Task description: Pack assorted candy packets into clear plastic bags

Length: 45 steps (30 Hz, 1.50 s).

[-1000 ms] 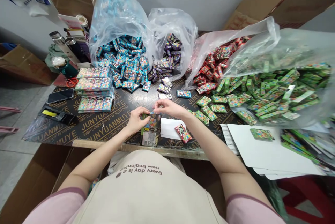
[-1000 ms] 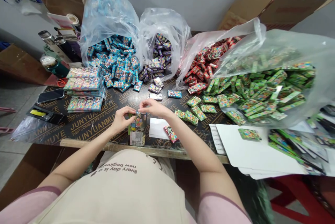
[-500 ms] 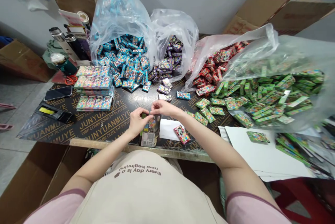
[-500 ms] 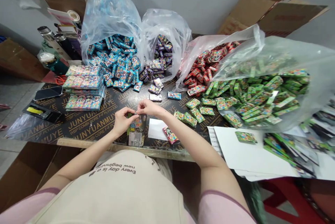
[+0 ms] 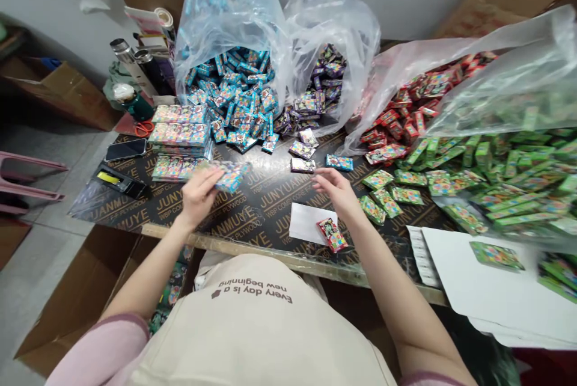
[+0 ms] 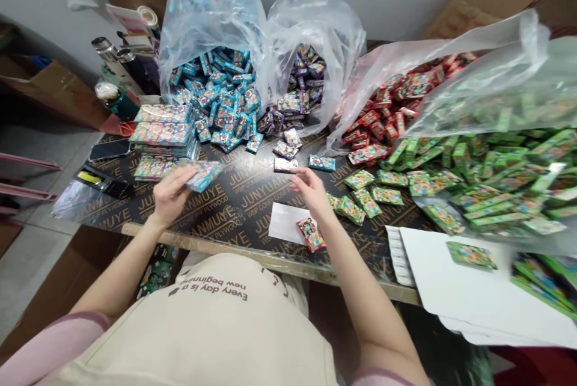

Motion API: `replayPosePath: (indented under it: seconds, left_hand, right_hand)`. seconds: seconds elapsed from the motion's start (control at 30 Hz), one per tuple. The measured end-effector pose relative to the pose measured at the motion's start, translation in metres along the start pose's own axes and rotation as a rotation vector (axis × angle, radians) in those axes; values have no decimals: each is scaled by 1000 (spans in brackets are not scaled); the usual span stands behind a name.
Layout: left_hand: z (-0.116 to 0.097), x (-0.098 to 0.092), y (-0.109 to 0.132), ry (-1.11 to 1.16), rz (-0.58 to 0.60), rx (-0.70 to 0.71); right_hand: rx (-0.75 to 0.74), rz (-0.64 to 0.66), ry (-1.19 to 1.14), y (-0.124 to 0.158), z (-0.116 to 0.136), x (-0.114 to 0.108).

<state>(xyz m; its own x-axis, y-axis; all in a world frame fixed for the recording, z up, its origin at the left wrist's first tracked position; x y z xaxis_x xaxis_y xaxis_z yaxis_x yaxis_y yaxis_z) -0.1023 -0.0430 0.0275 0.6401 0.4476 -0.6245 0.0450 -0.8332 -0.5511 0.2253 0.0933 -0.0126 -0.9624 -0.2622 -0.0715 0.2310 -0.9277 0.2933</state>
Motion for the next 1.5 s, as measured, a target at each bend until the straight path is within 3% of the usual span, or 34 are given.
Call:
replayPosePath:
  seconds: [0.1,0.2,0.3,0.4,0.47,0.53,0.7,0.73,0.8,0.87,0.97,1.07,1.17,1.27,1.37,1.5]
  left_hand:
    - [57,-23,5,-304,11,117]
    - [95,-32,16,-346,-13,132]
    - [101,-37,20,-215,-36,92]
    - [86,-27,14,-78,-22,-2]
    - [69,-4,7,-60,-9,-59]
    - [45,35,1,-51,35,-93]
    - [-37,169,-4,85,421,50]
    - [-51,191,-4,88,544,77]
    - [-67,222,-5,21,706,46]
    - [-72,234,-8,-14,775,4]
    - [-74,224,-13,-10,766,-11]
    - [-78,194,-15,32,616,122]
    - [-87,166,-10,108,444,409]
    - [-89,153,0,176,386,559]
    - [-81,151,4,227,363,440]
    - [-70,155,6,425,433,54]
  right_hand:
    - [-49,-21,115,4,-13,-20]
    - [-120,-27,290,15,-25,-31]
    - [-168,-78,481,29,-38,-42]
    - [-214,-143,679,46,-52,-48]
    - [-246,-154,805,57,-60,-46]
    - [-242,-155,894,66,-68,-41]
    - [-174,-167,981,75,-83,-31]
    - [-172,-167,968,75,-86,-32]
    - [-171,-180,917,76,-93,-39]
    - [-162,-221,868,78,-99,-50]
    - [-131,-361,816,81,-101,-69]
    - [-125,-445,578,83,-91,-75]
    - [-75,-338,152,77,-76,-65]
    - [-27,-198,-31,68,-61,-46]
    - [-58,-164,-24,62,-50,-31]
    - [-85,-283,-98,58,-44,-25]
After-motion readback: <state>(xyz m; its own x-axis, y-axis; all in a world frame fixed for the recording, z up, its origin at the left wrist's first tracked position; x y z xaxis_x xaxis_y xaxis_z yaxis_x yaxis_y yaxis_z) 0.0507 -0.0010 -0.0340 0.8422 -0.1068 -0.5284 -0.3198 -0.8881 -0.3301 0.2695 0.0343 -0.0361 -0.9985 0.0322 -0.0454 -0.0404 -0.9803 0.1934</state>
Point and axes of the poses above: each hand's wrist, its own y-axis away from the middle knuckle, its own x-axis out of the palm, z = x × y, the point moved 3 cm from there along -y, towards the middle knuckle, and after that the axes turned 5 degrees about x, right-handed, at the moved point
